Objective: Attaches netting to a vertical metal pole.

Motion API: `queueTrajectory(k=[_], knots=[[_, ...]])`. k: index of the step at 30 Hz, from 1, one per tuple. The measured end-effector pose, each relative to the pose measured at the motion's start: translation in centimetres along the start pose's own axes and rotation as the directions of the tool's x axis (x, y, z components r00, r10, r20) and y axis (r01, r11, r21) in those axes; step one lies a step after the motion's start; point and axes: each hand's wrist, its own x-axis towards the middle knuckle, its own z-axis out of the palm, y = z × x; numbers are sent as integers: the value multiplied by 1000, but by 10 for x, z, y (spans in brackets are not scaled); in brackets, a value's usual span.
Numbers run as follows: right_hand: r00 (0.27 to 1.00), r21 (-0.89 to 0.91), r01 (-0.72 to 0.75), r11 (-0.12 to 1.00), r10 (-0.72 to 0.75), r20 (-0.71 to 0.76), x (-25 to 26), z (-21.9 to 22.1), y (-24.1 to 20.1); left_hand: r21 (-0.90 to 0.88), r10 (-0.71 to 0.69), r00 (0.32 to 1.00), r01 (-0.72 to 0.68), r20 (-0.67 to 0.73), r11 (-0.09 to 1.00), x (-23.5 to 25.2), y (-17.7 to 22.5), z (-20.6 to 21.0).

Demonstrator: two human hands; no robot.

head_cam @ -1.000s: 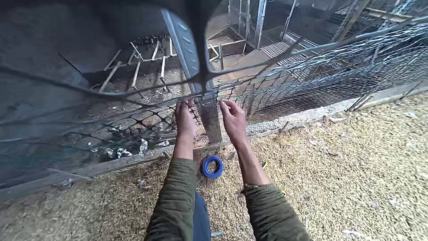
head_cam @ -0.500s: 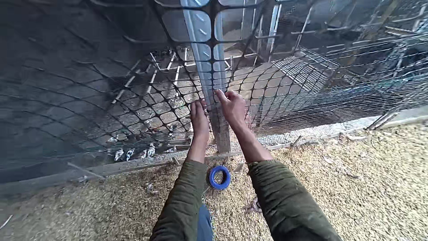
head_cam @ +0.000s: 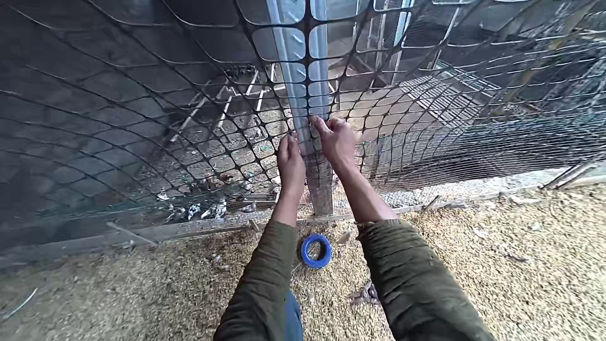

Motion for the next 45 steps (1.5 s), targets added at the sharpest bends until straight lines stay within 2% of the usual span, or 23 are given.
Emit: queueTrajectory(k=[4, 7, 15, 20, 27, 34, 37, 40, 45], knots=[[996, -29, 6, 1000, -3, 89, 8, -12, 3, 99, 0, 1000, -3, 30, 995, 8, 6, -3], [993, -50, 12, 999, -6, 121, 12, -17, 4, 96, 30, 998, -35, 51, 995, 18, 5, -5], [993, -42, 81, 996, -77, 91, 19, -13, 16, 55, 67, 994, -72, 86, 996, 30, -5, 0], [998, -77, 42, 996, -39, 47, 16, -15, 13, 80, 49, 996, -56, 78, 995, 31, -6, 8], [1000, -99, 28, 995, -27, 15, 14, -14, 4, 12, -23, 999, 22, 46, 1000, 30, 10, 15], [997, -180, -71, 981, 76, 22, 9, -16, -16, 1, -40, 997, 40, 70, 999, 27, 14, 14], [995, -209, -50, 977, 68, 78, 5, -22, -19, -18, -42, 994, 44, 97, 999, 27, 15, 9], [982, -178, -45, 983, 77, 173, -11, -38, -19, -33, -61, 990, 65, 128, 997, 27, 18, 4], [975, -43, -104, 994, 110, 193, -31, -68, -7, -73, -77, 989, 87, 128, 994, 26, 17, 1]])
